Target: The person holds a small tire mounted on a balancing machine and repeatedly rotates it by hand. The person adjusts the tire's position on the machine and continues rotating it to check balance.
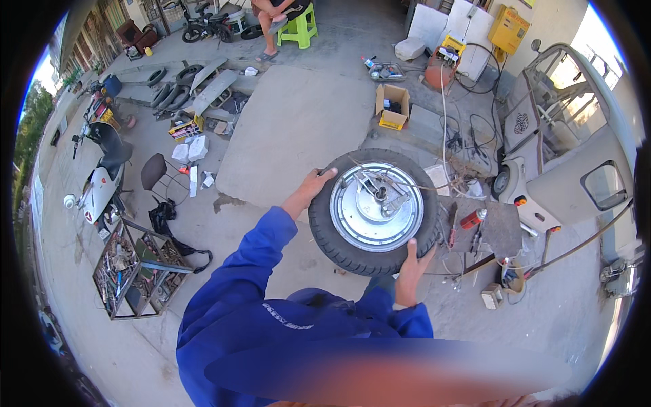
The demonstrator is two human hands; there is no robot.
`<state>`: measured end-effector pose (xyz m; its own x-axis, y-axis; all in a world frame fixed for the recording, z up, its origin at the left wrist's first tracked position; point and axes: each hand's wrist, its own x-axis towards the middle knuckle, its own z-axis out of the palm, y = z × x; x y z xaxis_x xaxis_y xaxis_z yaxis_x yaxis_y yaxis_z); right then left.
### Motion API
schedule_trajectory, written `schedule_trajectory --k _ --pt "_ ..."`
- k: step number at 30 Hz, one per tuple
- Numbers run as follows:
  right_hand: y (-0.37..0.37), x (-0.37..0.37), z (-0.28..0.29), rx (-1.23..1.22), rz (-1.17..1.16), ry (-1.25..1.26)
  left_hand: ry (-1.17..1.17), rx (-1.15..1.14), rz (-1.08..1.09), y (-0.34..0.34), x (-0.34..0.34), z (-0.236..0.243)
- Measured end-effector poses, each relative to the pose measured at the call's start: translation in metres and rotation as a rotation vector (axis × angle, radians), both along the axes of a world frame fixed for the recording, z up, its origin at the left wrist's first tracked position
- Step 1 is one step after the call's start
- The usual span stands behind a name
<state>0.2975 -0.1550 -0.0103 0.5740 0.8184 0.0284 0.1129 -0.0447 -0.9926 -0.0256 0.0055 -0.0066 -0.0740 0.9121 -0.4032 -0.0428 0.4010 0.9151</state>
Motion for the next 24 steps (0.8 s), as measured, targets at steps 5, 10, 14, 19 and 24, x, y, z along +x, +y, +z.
schedule_trajectory --k 5,10,14,19,24 --pt "0.007 -0.009 0.028 -0.012 -0.054 0.212 -0.163 -0.061 -0.257 0.057 -0.003 -0.016" --pt "0.048 0.056 -0.008 -0.106 0.089 0.012 -0.199 0.002 0.019 -0.006 0.008 -0.019" --pt "0.13 0.093 0.019 -0.16 0.501 0.093 -0.167 0.001 0.439 -0.087 0.037 -0.027" --pt "0.18 0.1 0.024 -0.209 0.659 0.115 -0.173 0.002 0.581 -0.117 0.058 -0.053" --pt "0.145 0.095 0.005 -0.202 0.404 -0.044 -0.103 0.004 0.409 -0.082 0.028 -0.052"
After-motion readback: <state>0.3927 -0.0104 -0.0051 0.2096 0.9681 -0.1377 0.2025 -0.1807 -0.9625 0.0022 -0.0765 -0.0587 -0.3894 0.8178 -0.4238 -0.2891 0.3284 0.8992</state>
